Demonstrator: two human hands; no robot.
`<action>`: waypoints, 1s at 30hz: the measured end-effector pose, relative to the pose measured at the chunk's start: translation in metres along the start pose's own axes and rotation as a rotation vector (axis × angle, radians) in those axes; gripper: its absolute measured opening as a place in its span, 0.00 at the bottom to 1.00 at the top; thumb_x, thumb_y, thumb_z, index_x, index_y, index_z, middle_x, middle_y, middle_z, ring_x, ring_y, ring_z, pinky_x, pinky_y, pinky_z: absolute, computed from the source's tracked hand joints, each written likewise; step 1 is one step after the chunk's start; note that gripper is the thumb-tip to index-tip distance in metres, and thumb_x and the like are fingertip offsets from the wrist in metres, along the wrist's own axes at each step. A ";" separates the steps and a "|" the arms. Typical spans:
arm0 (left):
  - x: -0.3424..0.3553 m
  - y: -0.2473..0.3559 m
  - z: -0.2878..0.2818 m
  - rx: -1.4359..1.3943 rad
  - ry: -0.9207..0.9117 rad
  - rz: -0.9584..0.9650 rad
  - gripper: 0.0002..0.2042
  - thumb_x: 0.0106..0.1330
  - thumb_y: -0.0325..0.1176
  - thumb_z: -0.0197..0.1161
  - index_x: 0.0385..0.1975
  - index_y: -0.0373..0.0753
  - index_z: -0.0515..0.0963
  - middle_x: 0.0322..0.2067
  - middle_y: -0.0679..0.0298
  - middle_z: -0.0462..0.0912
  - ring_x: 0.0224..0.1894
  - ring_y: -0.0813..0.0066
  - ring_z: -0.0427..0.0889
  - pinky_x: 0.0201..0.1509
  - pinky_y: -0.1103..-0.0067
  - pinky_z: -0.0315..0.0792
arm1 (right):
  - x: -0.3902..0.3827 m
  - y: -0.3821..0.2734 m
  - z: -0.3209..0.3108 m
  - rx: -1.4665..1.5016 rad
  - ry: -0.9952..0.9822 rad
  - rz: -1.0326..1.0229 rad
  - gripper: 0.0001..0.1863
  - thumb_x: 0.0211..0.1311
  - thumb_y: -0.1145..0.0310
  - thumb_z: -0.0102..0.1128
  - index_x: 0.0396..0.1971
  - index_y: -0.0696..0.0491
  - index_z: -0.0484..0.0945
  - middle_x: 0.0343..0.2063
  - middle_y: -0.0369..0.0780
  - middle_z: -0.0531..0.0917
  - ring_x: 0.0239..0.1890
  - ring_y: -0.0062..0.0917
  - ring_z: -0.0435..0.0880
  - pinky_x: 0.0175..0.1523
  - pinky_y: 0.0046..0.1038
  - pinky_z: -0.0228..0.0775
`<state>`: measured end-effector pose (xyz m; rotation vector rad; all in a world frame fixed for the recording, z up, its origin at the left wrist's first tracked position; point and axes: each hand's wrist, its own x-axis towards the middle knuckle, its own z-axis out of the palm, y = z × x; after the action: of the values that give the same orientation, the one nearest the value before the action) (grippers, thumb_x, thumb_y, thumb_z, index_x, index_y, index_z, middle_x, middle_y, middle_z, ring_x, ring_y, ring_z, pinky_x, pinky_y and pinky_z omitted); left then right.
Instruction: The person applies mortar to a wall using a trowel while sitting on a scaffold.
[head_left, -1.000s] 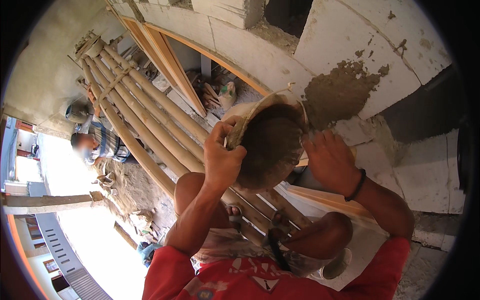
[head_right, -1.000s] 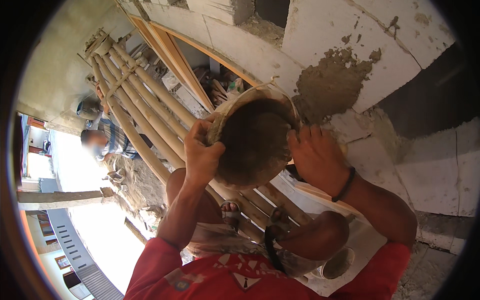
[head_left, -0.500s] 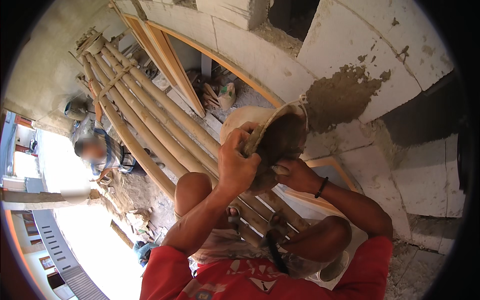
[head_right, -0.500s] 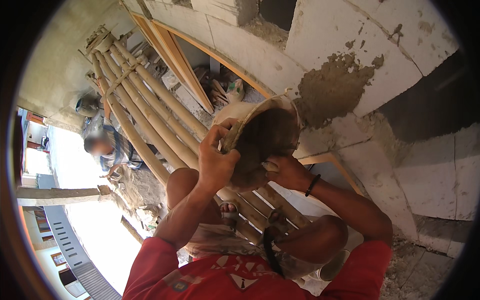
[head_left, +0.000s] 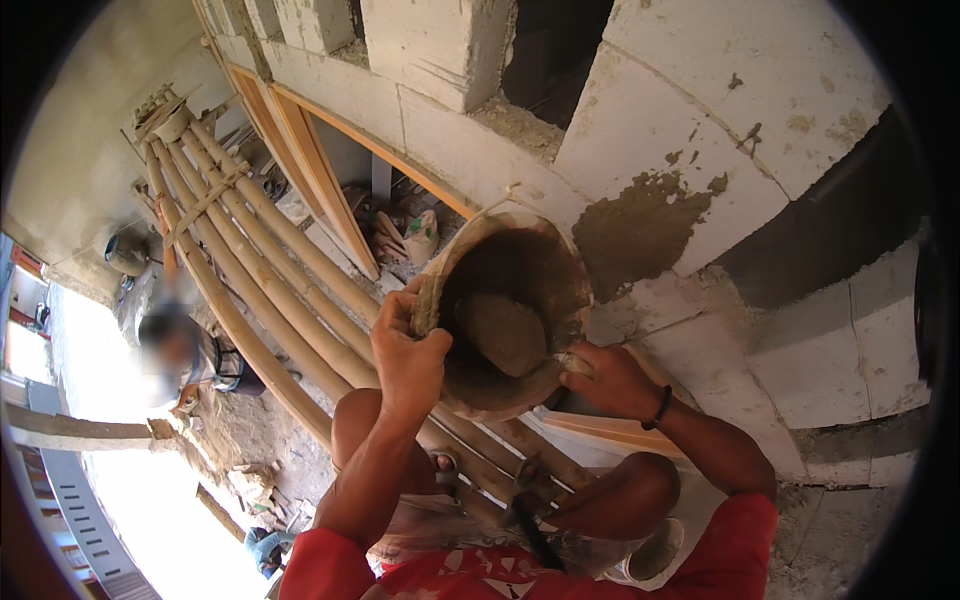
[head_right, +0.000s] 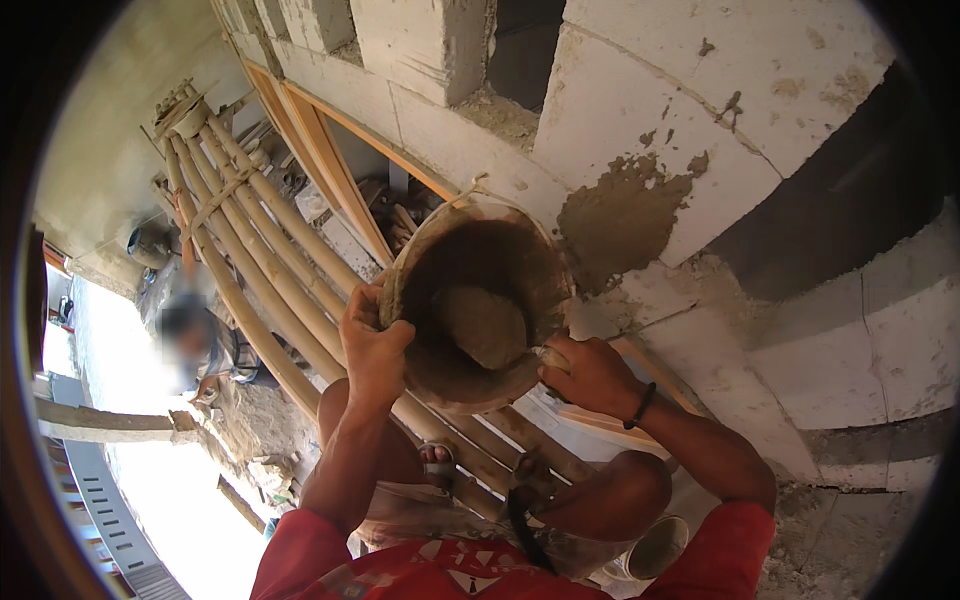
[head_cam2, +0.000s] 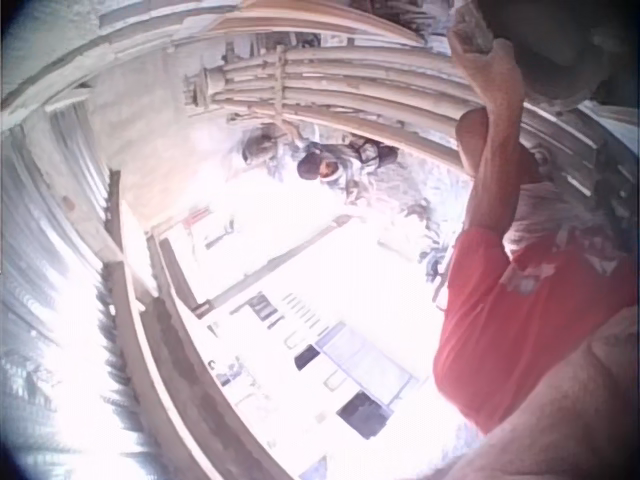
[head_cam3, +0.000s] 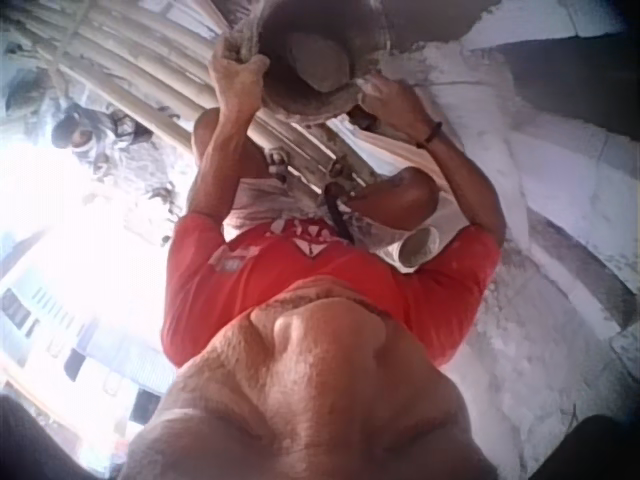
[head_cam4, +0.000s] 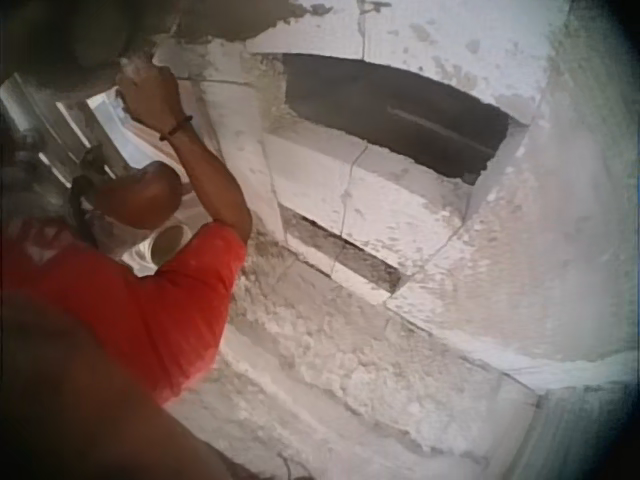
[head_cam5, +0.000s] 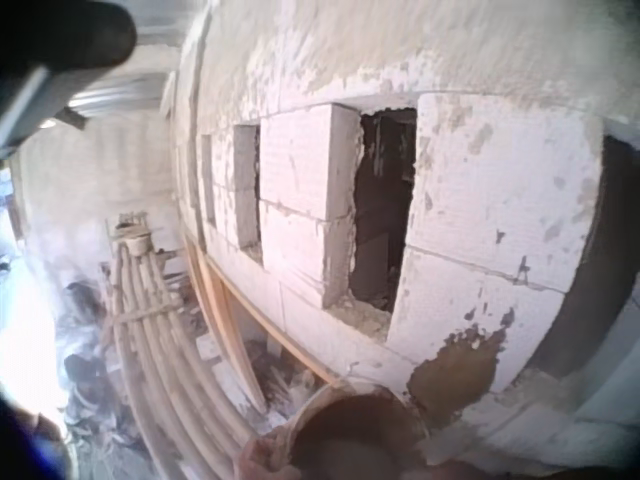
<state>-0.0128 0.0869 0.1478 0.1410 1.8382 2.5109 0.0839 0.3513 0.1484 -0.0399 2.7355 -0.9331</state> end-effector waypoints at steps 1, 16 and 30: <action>0.000 -0.001 0.000 -0.027 -0.003 0.006 0.14 0.48 0.11 0.54 0.34 0.34 0.67 0.57 0.53 0.75 0.50 0.77 0.75 0.53 0.82 0.69 | -0.003 -0.004 -0.009 0.009 -0.005 0.007 0.20 0.58 0.60 0.65 0.45 0.57 0.77 0.28 0.52 0.83 0.33 0.47 0.84 0.40 0.41 0.75; 0.010 -0.011 -0.029 -0.009 0.067 -0.013 0.13 0.49 0.14 0.53 0.35 0.34 0.69 0.37 0.62 0.78 0.39 0.80 0.75 0.45 0.84 0.71 | -0.088 -0.121 -0.186 0.092 -0.090 -0.085 0.23 0.52 0.63 0.72 0.45 0.59 0.79 0.33 0.43 0.84 0.34 0.29 0.84 0.41 0.30 0.73; 0.007 -0.005 -0.013 0.042 0.026 -0.027 0.13 0.47 0.13 0.54 0.33 0.34 0.68 0.46 0.57 0.78 0.43 0.77 0.75 0.51 0.82 0.70 | -0.110 -0.086 -0.210 0.070 0.361 0.322 0.22 0.63 0.63 0.63 0.54 0.57 0.74 0.30 0.32 0.75 0.22 0.13 0.72 0.26 0.18 0.68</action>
<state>-0.0208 0.0764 0.1391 0.0839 1.8899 2.4697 0.1346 0.4199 0.3861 0.6195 2.8953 -1.0201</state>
